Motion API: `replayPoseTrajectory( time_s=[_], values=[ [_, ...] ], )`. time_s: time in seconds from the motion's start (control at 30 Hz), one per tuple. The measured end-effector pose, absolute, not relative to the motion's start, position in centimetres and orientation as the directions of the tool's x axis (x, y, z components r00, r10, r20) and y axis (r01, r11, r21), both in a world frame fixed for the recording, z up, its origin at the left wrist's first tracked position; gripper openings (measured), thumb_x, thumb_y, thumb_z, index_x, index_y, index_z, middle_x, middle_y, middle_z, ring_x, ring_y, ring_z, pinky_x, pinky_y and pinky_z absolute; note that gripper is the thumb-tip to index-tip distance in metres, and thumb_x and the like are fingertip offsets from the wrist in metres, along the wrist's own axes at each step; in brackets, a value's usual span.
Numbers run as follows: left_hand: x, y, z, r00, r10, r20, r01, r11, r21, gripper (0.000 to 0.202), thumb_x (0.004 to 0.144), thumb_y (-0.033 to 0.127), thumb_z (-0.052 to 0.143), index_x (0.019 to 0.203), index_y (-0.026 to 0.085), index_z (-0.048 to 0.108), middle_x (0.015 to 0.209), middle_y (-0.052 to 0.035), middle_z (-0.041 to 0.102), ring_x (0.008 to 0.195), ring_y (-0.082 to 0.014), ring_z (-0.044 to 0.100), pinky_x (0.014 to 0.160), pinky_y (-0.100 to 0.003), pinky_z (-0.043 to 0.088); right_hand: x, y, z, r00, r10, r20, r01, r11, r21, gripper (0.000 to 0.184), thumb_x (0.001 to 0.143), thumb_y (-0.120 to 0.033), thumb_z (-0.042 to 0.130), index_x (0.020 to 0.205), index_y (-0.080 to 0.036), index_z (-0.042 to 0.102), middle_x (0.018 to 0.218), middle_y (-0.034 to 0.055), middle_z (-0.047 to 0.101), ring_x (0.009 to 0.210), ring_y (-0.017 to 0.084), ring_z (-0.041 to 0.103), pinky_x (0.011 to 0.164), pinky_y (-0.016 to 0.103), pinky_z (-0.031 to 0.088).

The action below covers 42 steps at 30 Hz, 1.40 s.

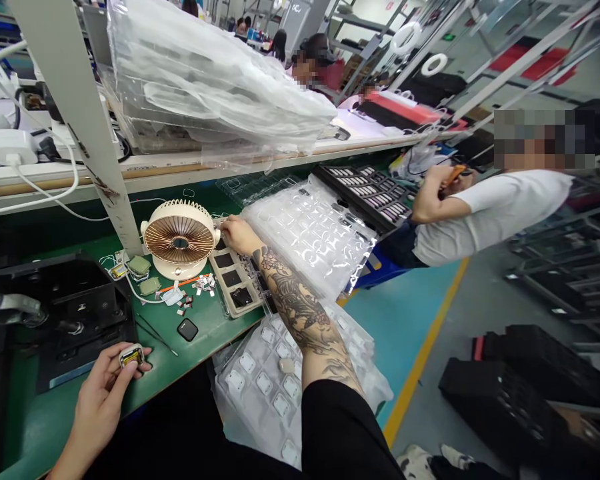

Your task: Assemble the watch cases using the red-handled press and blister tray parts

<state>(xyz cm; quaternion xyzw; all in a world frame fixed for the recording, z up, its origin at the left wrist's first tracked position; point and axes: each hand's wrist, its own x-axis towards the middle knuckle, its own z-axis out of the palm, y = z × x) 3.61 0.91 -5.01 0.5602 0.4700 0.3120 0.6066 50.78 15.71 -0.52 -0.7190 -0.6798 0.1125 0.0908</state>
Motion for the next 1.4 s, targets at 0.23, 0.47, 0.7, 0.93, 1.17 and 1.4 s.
replayPoseTrajectory(
  time_s=[0.23,0.47,0.7,0.93,1.17,1.4],
  values=[
    [3.8,1.0,-5.2,0.356,0.914,-0.196,0.091,0.175,0.980,0.045,0.105,0.050,0.073,0.135,0.020,0.056,0.127,-0.0165,0.079,0.098,-0.0249,0.081,0.084,-0.036,0.065,50.5,14.7,-0.1,0.087,0.995,0.042,0.950,-0.070,-0.304,0.026,0.097,-0.014,0.050,0.111,-0.016,0.071,0.114,0.0094,0.067,0.101,0.017,0.059,0.092,0.027,0.043],
    [4.1,1.0,-4.7,0.337,0.923,-0.188,0.039,0.186,0.982,0.041,0.106,0.048,0.072,0.129,0.020,0.053,0.126,-0.0164,0.080,0.096,-0.0241,0.080,0.083,-0.037,0.064,50.1,13.6,-0.3,0.143,0.982,0.125,0.922,-0.086,-0.377,0.025,0.097,-0.016,0.047,0.101,-0.015,0.071,0.113,0.0096,0.068,0.103,0.016,0.060,0.095,0.027,0.045],
    [3.9,1.0,-4.4,0.353,0.918,-0.182,0.050,0.175,0.983,0.042,0.105,0.050,0.073,0.128,0.020,0.055,0.125,-0.0176,0.080,0.095,-0.0255,0.080,0.082,-0.038,0.064,50.1,13.8,-0.9,0.224,0.966,0.125,0.873,-0.143,-0.466,0.022,0.087,-0.014,0.056,0.097,-0.014,0.076,0.105,0.0071,0.074,0.096,0.015,0.063,0.096,0.027,0.052],
    [3.6,1.0,-4.5,0.373,0.904,-0.211,0.052,0.207,0.977,0.040,0.106,0.049,0.073,0.127,0.019,0.056,0.126,-0.0164,0.079,0.098,-0.0246,0.079,0.086,-0.038,0.061,48.3,9.6,2.1,0.434,0.862,0.261,0.760,-0.196,-0.620,0.039,0.100,-0.022,0.042,0.112,-0.013,0.078,0.133,0.0151,0.068,0.090,0.012,0.071,0.097,0.033,0.066],
    [3.3,2.3,-2.2,0.504,0.849,-0.162,0.293,0.008,0.956,0.031,0.108,0.048,0.068,0.120,0.020,0.077,0.097,-0.0060,0.073,0.079,-0.0180,0.061,0.076,-0.031,0.047,36.5,-0.2,2.5,0.519,0.820,0.240,0.348,0.054,-0.936,0.022,0.098,-0.042,0.075,0.112,-0.027,0.081,0.122,0.0069,0.073,0.098,0.018,0.081,0.093,0.039,0.073],
    [2.4,3.2,-0.1,0.537,0.842,-0.047,0.346,-0.169,0.923,0.029,0.110,0.045,0.067,0.116,0.020,0.081,0.092,-0.0047,0.067,0.075,-0.0161,0.054,0.072,-0.030,0.042,24.2,-2.3,0.3,0.332,0.921,0.203,0.343,0.083,-0.936,0.009,0.097,-0.030,0.079,0.104,-0.033,0.084,0.099,0.0017,0.081,0.093,0.017,0.078,0.088,0.038,0.069]
  ],
)
